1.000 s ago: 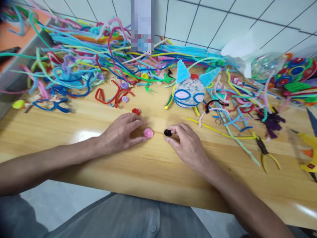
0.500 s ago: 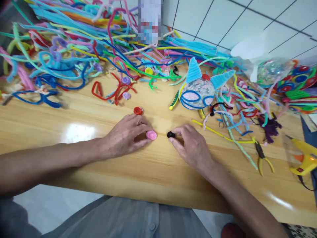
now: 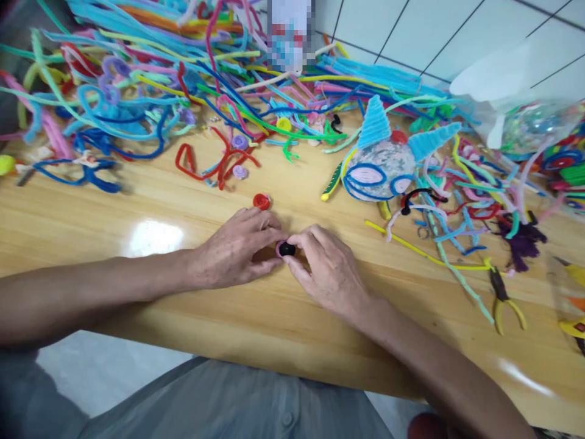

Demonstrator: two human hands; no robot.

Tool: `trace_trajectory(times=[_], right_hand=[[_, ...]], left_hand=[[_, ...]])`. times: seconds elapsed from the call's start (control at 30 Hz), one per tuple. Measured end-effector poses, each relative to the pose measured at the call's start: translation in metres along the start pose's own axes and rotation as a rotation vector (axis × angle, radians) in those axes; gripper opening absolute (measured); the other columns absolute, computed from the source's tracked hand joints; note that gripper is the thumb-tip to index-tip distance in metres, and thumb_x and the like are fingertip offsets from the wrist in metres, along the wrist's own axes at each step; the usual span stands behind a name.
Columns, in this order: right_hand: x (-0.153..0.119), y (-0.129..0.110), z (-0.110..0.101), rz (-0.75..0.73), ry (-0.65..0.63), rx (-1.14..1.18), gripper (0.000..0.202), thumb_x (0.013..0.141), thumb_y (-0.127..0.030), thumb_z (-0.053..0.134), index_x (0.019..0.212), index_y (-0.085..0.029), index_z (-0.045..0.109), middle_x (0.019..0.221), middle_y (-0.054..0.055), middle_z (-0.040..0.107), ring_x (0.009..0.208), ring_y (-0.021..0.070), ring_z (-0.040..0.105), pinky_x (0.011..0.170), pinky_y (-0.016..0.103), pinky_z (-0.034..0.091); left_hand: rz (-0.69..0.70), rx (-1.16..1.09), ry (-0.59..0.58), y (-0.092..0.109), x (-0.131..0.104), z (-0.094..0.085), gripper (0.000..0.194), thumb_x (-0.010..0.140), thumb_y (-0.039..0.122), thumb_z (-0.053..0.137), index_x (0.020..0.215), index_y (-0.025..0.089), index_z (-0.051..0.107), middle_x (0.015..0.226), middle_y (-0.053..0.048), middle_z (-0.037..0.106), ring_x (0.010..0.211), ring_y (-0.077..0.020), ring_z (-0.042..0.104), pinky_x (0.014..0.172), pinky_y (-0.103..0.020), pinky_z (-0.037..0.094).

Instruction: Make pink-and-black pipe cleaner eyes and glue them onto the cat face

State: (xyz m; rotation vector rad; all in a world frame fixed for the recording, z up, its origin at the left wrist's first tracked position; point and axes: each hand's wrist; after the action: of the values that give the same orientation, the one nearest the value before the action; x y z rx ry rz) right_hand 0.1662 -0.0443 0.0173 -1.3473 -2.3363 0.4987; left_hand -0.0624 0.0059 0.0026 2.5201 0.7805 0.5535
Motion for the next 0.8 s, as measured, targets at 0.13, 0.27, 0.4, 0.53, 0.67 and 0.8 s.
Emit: trace_trajectory(times=[0.13, 0.27, 0.4, 0.53, 0.67, 0.8], right_hand=[[-0.001, 0.000, 0.001, -0.009, 0.012, -0.016, 0.012, 0.099, -0.025, 0.067, 0.110, -0.023, 0.063, 0.101, 0.009, 0.072, 0.092, 0.0246, 0.070, 0.078, 0.039, 0.057], [-0.001, -0.001, 0.002, -0.025, 0.031, -0.027, 0.015, 0.099, -0.025, 0.067, 0.114, -0.023, 0.063, 0.103, 0.009, 0.072, 0.095, 0.0255, 0.071, 0.081, 0.040, 0.058], [-0.001, -0.002, 0.002, -0.048, 0.019, -0.063, 0.017, 0.099, -0.026, 0.067, 0.116, -0.023, 0.065, 0.105, 0.010, 0.073, 0.095, 0.0261, 0.070, 0.081, 0.041, 0.057], [0.000, 0.000, 0.002, -0.069, 0.012, -0.070, 0.012, 0.098, -0.024, 0.066, 0.109, -0.021, 0.067, 0.102, 0.010, 0.073, 0.091, 0.0254, 0.069, 0.080, 0.040, 0.056], [0.000, 0.004, -0.003, -0.025, 0.038, -0.137, 0.008, 0.099, -0.026, 0.064, 0.104, -0.021, 0.068, 0.097, 0.010, 0.072, 0.089, 0.0252, 0.068, 0.078, 0.039, 0.054], [-0.005, 0.010, -0.020, 0.041, 0.014, -0.227, 0.018, 0.100, -0.037, 0.067, 0.106, -0.020, 0.069, 0.097, 0.009, 0.073, 0.091, 0.0258, 0.069, 0.079, 0.038, 0.053]], left_hand=[[-0.001, -0.012, 0.013, -0.001, -0.001, 0.000, 0.023, 0.094, 0.033, 0.065, 0.110, 0.017, 0.069, 0.113, -0.013, 0.069, 0.103, -0.0278, 0.061, 0.089, -0.043, 0.051], [0.010, -0.045, 0.029, -0.001, -0.001, 0.001, 0.023, 0.094, 0.033, 0.064, 0.110, 0.016, 0.067, 0.114, -0.014, 0.068, 0.104, -0.0278, 0.062, 0.092, -0.044, 0.052], [0.032, -0.041, 0.037, -0.001, 0.000, 0.000, 0.028, 0.094, 0.033, 0.064, 0.115, 0.014, 0.064, 0.114, -0.016, 0.068, 0.106, -0.0295, 0.062, 0.093, -0.046, 0.053], [0.049, -0.070, 0.046, -0.001, -0.001, -0.003, 0.030, 0.095, 0.031, 0.063, 0.119, 0.013, 0.062, 0.114, -0.016, 0.070, 0.107, -0.0291, 0.064, 0.094, -0.045, 0.052], [0.044, -0.084, 0.054, -0.002, -0.002, -0.004, 0.031, 0.096, 0.029, 0.062, 0.125, 0.015, 0.060, 0.117, -0.014, 0.070, 0.110, -0.0286, 0.064, 0.096, -0.045, 0.052], [0.038, -0.063, 0.050, -0.002, -0.003, -0.006, 0.031, 0.098, 0.031, 0.063, 0.124, 0.014, 0.061, 0.120, -0.016, 0.070, 0.111, -0.0293, 0.065, 0.098, -0.046, 0.053]])
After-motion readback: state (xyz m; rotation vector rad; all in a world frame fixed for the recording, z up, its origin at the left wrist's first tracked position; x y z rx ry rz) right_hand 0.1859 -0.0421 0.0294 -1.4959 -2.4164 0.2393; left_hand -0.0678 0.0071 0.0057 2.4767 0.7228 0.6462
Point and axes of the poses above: each hand's wrist, its own x-axis towards the middle knuckle, its own z-axis out of the palm, y = z × x
